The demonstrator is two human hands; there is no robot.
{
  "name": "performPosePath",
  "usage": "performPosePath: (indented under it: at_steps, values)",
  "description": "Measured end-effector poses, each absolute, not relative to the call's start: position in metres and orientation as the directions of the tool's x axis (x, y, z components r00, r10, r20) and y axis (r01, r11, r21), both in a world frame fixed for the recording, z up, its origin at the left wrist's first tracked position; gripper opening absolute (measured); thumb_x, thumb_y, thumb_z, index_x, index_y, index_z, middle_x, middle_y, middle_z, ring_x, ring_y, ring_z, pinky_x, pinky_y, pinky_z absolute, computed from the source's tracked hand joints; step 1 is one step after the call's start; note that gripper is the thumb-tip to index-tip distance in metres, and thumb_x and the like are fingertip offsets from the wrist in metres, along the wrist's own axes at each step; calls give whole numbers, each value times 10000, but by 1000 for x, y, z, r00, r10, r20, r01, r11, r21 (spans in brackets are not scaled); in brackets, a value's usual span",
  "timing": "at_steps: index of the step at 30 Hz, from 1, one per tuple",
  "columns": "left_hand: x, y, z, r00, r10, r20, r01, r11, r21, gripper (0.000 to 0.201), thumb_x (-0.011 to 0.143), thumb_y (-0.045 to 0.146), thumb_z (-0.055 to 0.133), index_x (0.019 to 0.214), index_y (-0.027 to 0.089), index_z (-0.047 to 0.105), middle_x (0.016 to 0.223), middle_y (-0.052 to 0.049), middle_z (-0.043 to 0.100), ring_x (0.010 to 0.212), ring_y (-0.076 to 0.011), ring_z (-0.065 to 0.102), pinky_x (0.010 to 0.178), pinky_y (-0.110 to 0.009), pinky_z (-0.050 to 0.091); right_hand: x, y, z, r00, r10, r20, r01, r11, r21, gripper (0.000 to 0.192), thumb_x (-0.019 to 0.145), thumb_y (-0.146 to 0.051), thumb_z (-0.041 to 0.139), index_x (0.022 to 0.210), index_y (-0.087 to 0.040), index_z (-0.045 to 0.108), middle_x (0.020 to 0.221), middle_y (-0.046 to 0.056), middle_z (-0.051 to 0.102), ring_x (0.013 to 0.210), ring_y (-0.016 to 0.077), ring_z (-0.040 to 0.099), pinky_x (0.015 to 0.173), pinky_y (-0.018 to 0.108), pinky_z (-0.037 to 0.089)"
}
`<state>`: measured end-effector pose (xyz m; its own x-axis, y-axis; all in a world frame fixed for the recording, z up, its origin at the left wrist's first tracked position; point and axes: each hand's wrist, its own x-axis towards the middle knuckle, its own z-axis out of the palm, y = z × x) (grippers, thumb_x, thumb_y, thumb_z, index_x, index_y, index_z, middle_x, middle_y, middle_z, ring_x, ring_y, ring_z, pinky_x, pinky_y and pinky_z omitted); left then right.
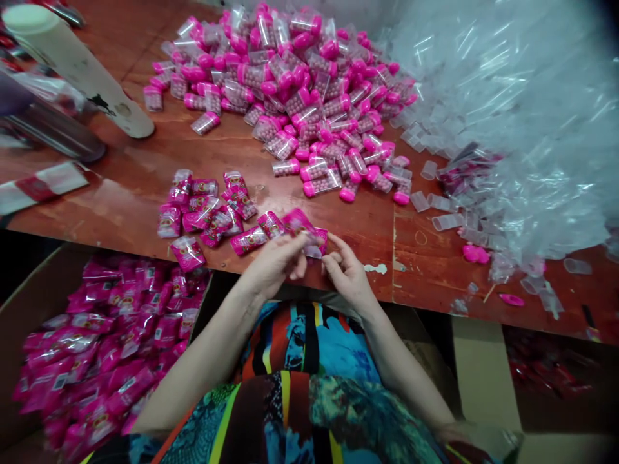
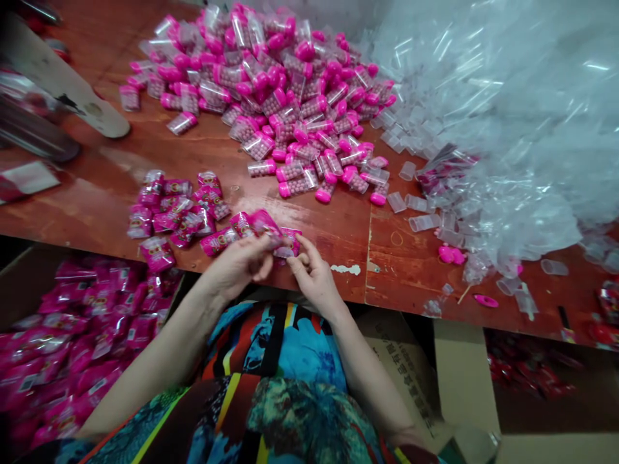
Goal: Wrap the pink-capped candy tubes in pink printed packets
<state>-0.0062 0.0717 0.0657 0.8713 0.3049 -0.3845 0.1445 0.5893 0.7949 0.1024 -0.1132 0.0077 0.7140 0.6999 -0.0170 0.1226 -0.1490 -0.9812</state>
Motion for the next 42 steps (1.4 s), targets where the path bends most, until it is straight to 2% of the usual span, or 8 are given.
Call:
performPosePath:
  at_steps: [3, 5, 10, 13, 20, 32, 37, 42]
  values:
    - [-14, 105, 86, 686, 619, -382, -118, 613, 782, 521, 1262, 522, 467, 1038, 182, 792, 810, -78, 836, 423, -95, 451, 405, -217, 308, 113, -113, 5, 722, 659, 211, 493, -276, -825, 438, 1199, -484, 600, 1543, -286, 785, 1006, 69, 766, 931, 272, 691, 907, 453, 620]
    - [-17, 118, 93, 607, 669, -428, -174, 638, 750, 675, 1291, 554, 291, 1059, 156, 784, 935, -127, 880, 414, -81, 461, 387, -209, 306, 118, -110, 1, 677, 670, 305, 661, -371, -652, 416, 1212, -424, 551, 1482, -274, 830, 1190, 130, 790, 1106, 320, 691, 1030, 524, 602]
    - [-15, 93, 73, 716, 506, -482, 20, 675, 738, 443, 1189, 518, 653, 1055, 121, 796, 879, -131, 861, 393, -72, 481, 382, -206, 286, 116, -95, -11, 640, 695, 327, 768, -567, -298, 340, 1186, -373, 651, 1418, -291, 887, 1468, 183, 732, 1325, 402, 587, 1059, 567, 528]
    - [-8, 68, 54, 773, 452, -445, 104, 601, 793, 280, 1060, 395, 840, 986, 126, 818, 859, -107, 847, 389, -59, 485, 396, -205, 245, 115, -90, -11, 627, 701, 340, 778, -585, -228, 295, 1182, -314, 675, 1345, -316, 920, 1449, 173, 732, 1349, 400, 560, 1046, 544, 502]
    - [3, 55, 39, 776, 451, -440, 177, 514, 839, 310, 1062, 312, 796, 798, 151, 777, 605, -23, 678, 367, -64, 442, 424, -224, 251, 118, -81, -14, 587, 708, 392, 802, -576, -159, 260, 1183, -253, 649, 1188, -252, 909, 1271, 164, 778, 1282, 362, 601, 1025, 493, 486]
    - [8, 46, 36, 769, 526, -364, 129, 431, 893, 254, 970, 359, 939, 884, 183, 776, 623, 48, 636, 437, -78, 458, 468, -238, 298, 118, -97, -5, 554, 623, 553, 832, -393, -391, 224, 1191, -277, 627, 1217, -267, 849, 1136, 97, 836, 1117, 285, 740, 1070, 476, 503]
    - [11, 39, 32, 835, 422, -354, 165, 422, 892, 462, 957, 543, 944, 740, 209, 711, 490, 52, 532, 435, -88, 406, 484, -244, 231, 109, -96, -5, 786, 513, 346, 511, -223, -830, 253, 1181, -416, 639, 1346, -273, 766, 1202, 88, 840, 1082, 267, 776, 999, 445, 623]
    - [12, 35, 36, 843, 348, -411, 195, 513, 836, 473, 943, 577, 945, 764, 207, 710, 494, 30, 552, 426, -91, 410, 483, -247, 215, 106, -100, 2, 817, 529, 228, 373, -183, -910, 259, 1150, -427, 633, 1330, -268, 729, 1179, 96, 822, 1050, 263, 789, 946, 429, 671]
